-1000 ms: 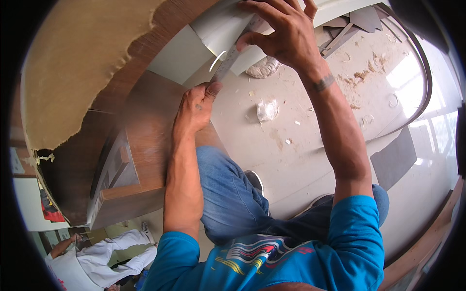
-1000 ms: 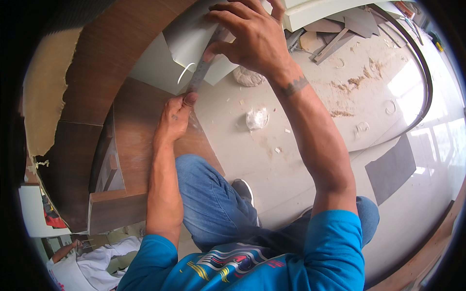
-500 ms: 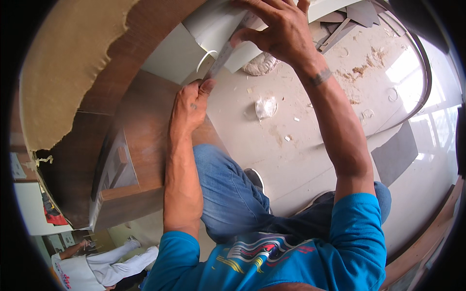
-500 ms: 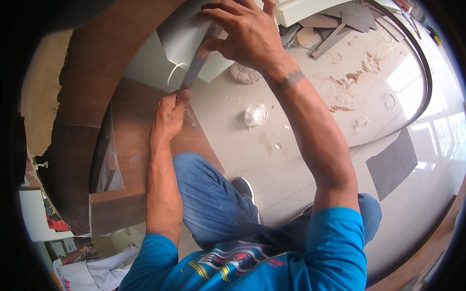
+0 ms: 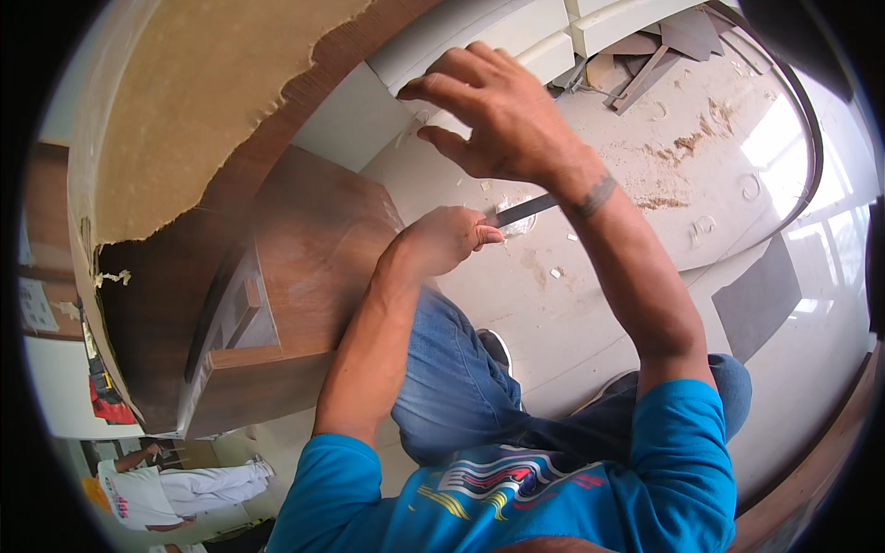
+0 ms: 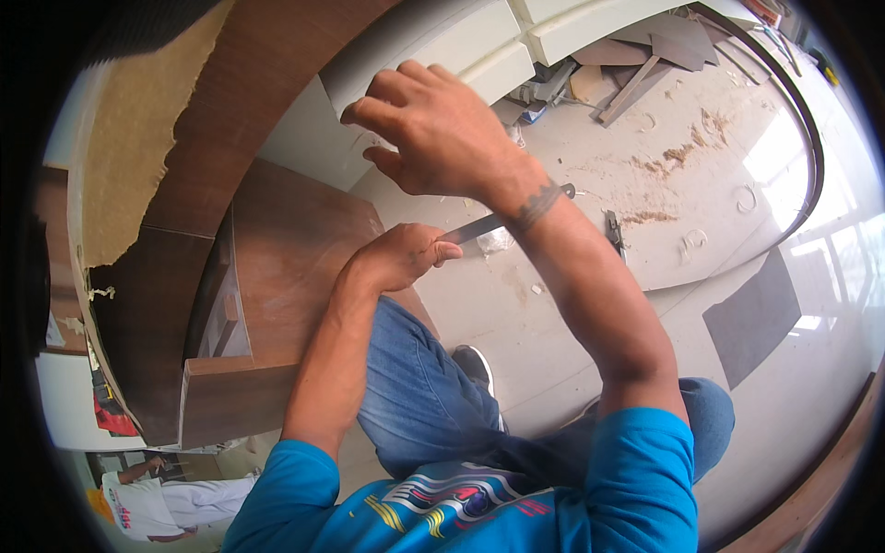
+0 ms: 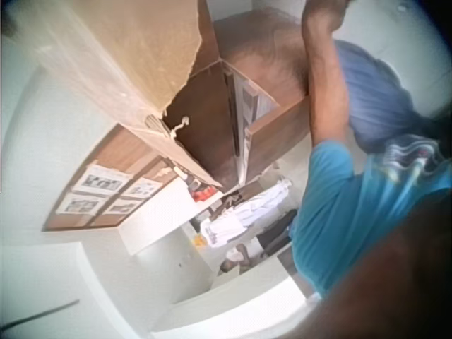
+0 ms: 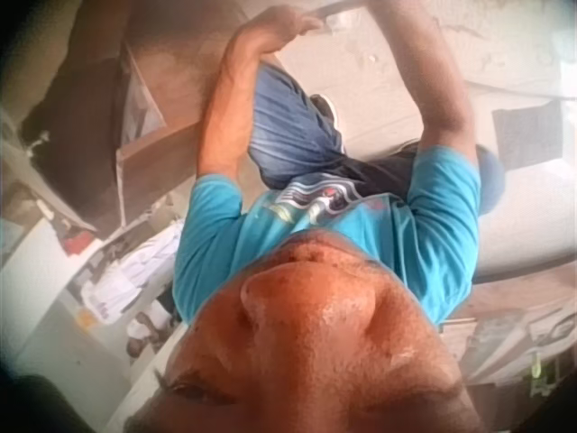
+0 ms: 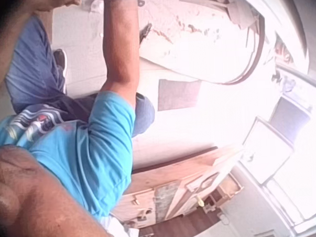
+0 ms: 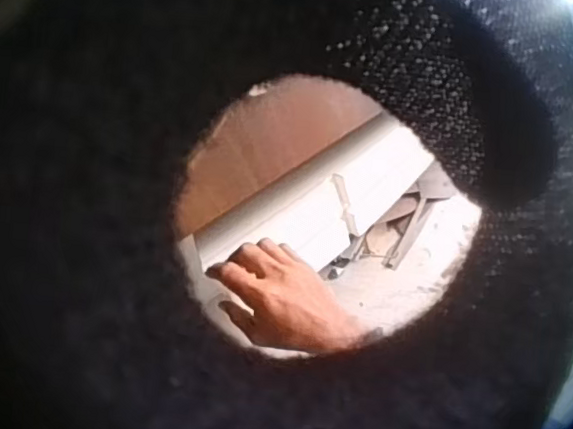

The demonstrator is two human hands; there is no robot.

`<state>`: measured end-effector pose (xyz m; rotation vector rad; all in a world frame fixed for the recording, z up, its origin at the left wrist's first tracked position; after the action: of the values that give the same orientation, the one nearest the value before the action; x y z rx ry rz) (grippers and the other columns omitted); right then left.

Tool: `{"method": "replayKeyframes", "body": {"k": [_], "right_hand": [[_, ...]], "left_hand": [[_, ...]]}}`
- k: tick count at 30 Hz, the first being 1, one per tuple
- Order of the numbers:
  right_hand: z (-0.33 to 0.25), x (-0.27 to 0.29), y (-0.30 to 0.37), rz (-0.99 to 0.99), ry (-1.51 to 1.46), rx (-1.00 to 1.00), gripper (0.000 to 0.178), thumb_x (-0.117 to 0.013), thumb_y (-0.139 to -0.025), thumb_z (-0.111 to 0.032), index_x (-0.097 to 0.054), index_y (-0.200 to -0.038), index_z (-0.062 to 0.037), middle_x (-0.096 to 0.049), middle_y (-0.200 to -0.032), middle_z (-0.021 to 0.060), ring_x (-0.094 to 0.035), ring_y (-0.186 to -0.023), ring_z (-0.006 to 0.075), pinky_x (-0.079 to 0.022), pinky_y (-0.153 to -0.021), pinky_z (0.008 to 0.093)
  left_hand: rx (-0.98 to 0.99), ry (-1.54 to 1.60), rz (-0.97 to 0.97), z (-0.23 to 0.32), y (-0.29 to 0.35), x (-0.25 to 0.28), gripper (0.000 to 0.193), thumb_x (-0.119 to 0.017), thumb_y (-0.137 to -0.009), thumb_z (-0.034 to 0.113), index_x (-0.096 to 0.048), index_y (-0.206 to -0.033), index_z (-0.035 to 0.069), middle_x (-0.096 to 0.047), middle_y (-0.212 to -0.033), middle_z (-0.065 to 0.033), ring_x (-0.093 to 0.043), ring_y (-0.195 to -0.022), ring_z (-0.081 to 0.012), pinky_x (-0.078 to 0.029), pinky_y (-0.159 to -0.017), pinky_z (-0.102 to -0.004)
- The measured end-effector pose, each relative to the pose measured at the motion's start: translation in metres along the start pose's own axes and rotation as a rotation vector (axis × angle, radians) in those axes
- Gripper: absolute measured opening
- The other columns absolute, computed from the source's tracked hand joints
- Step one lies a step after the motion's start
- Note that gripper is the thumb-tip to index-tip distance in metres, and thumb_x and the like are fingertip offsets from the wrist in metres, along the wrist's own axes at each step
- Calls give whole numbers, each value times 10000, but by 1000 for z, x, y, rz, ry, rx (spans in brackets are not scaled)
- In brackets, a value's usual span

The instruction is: The person sits on the floor and uses a metal ruler and utility knife to measure and trim a white plastic molding piece. They repeatedly align the ruler, score the material, and remove small sections to adjust the fit.

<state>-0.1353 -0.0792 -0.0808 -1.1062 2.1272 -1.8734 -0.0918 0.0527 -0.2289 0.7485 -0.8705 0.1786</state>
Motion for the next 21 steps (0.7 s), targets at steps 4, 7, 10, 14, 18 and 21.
{"method": "replayKeyframes", "body": {"k": [4,7,10,14,18,21], "right_hand": [[5,-11,10,63,-51,-24,220,-809,-825,-90,-723,-1020,-145,-673,-973,22,-650,-931,265,-558,-800,378],[11,-13,16,83,-65,-69,156,-801,-827,-92,-699,-937,-135,-668,-916,12,-646,-897,249,-557,-760,369],[18,-13,27,82,-96,-142,155,-803,-820,-78,-684,-908,-123,-667,-896,18,-641,-885,254,-561,-757,377],[21,-13,36,122,-147,-180,165,-799,-816,-57,-679,-915,-110,-675,-909,30,-638,-883,263,-568,-766,388],[28,-15,43,5,-196,-167,153,-751,-842,-4,-684,-960,-75,-724,-1015,80,-689,-973,304,-583,-840,390],[36,-8,41,-255,-343,-199,140,-754,-847,-15,-736,-981,-52,-753,-1065,99,-729,-1022,297,-604,-890,391]], "left_hand": [[-47,-16,44,-4,-1,1,588,-609,-1045,537,-668,-899,-29,-665,-786,-137,-626,-768,-285,-519,-771,-415],[-124,27,51,-9,-3,1,586,-604,-1044,547,-676,-914,-20,-672,-791,-136,-626,-772,-290,-519,-773,-415],[-25,-47,-25,-15,-4,0,567,-609,-1046,536,-682,-934,-15,-679,-797,-132,-631,-778,-289,-519,-787,-422],[16,-71,-66,-13,-4,-4,547,-614,-1051,519,-680,-934,-11,-683,-801,-128,-637,-783,-289,-517,-801,-428],[18,-61,-53,-9,0,-4,530,-620,-1050,517,-695,-936,5,-683,-797,-119,-634,-780,-279,-515,-793,-419],[89,-84,-99,-15,1,-4,513,-642,-1041,515,-720,-945,17,-676,-787,-105,-618,-761,-257,-512,-773,-403]]}}
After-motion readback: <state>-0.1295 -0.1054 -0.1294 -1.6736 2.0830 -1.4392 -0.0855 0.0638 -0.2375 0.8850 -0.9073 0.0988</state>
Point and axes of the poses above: each hand's wrist, its own y-axis away from the middle knuckle, its own x-axis out of the back of the hand, z = x × y, the point moved 8 cm from there along -y, towards the middle knuckle
